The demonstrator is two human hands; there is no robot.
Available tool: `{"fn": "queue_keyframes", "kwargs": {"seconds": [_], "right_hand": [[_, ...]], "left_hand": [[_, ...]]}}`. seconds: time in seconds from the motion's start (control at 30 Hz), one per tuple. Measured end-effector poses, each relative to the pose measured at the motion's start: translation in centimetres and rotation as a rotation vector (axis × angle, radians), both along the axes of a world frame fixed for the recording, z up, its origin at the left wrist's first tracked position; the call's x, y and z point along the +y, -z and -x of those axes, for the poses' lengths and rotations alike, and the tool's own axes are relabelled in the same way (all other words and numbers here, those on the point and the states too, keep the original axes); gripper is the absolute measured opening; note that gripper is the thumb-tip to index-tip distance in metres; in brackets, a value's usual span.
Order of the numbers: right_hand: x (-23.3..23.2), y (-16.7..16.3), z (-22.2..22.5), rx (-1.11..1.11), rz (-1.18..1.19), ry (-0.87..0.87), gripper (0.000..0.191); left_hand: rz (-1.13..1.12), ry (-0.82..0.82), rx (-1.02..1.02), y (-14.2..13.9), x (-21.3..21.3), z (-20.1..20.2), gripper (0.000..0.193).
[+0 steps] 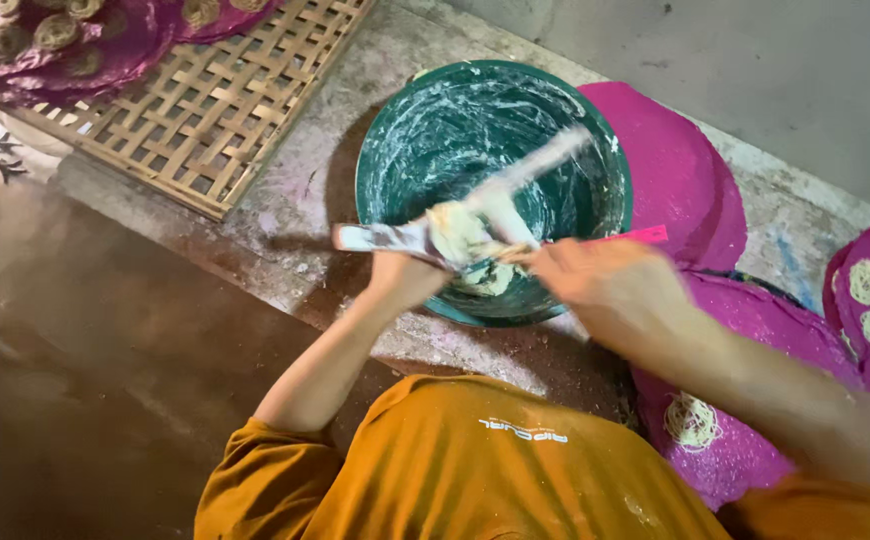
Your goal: The person uses a handheld extruder to press dough into spiral shapes onto a pink mat inside a basket. They repeatedly load dough into the extruder from a green bowl and extrude multiple spirals, then move the mat to a drying rack.
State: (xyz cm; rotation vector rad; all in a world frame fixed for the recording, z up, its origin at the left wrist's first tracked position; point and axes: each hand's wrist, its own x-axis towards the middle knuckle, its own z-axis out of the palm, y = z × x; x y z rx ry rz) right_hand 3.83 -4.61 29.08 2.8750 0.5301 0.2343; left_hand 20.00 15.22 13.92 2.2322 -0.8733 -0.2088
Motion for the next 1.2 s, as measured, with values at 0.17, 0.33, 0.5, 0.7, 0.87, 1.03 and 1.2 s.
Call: {"fn": "queue_keyframes", "kwargs": {"seconds": [0.17,0.33,0.5,0.7,0.87,1.03,1.2], "right_hand": [[-0.3,2.0,-0.8,0.083,-0.621,0.503,0.028],[1.8,12.1,-1.0,-0.213,-1.008,0.083,0.04],[-2.4,14.7,1.8,0.285,-1.335,0.576,0.041],[-1.5,15.9,-0.6,0.09,-1.317,0.608,0.044],[-0.9,13.5,0.6,0.103,-1.174,0.249,0.044],[-5.8,4.6,-2.2,0.556,-0.894,0.459,0.038],[-0.2,2.3,-4.6,0.555,-0.237,0.462,0.032]], "left_hand": [[0.288,-0.172,-0.231,0.2,-1.0,-1.0,0.049],[0.108,-0.217,-0.324,-1.3,-2.5,-1.4,0.073],[0.266,-0.123,-0.44,-2.6,-1.6,-2.4,0.086],[0.19,-0.18,-0.691,-0.1,-4.5,-1.5,0.071],[0.138,-0.154,-0.547,1.5,-3.6,-4.8,0.084],[0.11,-0.04,-0.322,1.4,-1.3,-4.2,0.074],[-0.011,0.07,-0.27,0.2,-2.2,-0.5,0.093]]}}
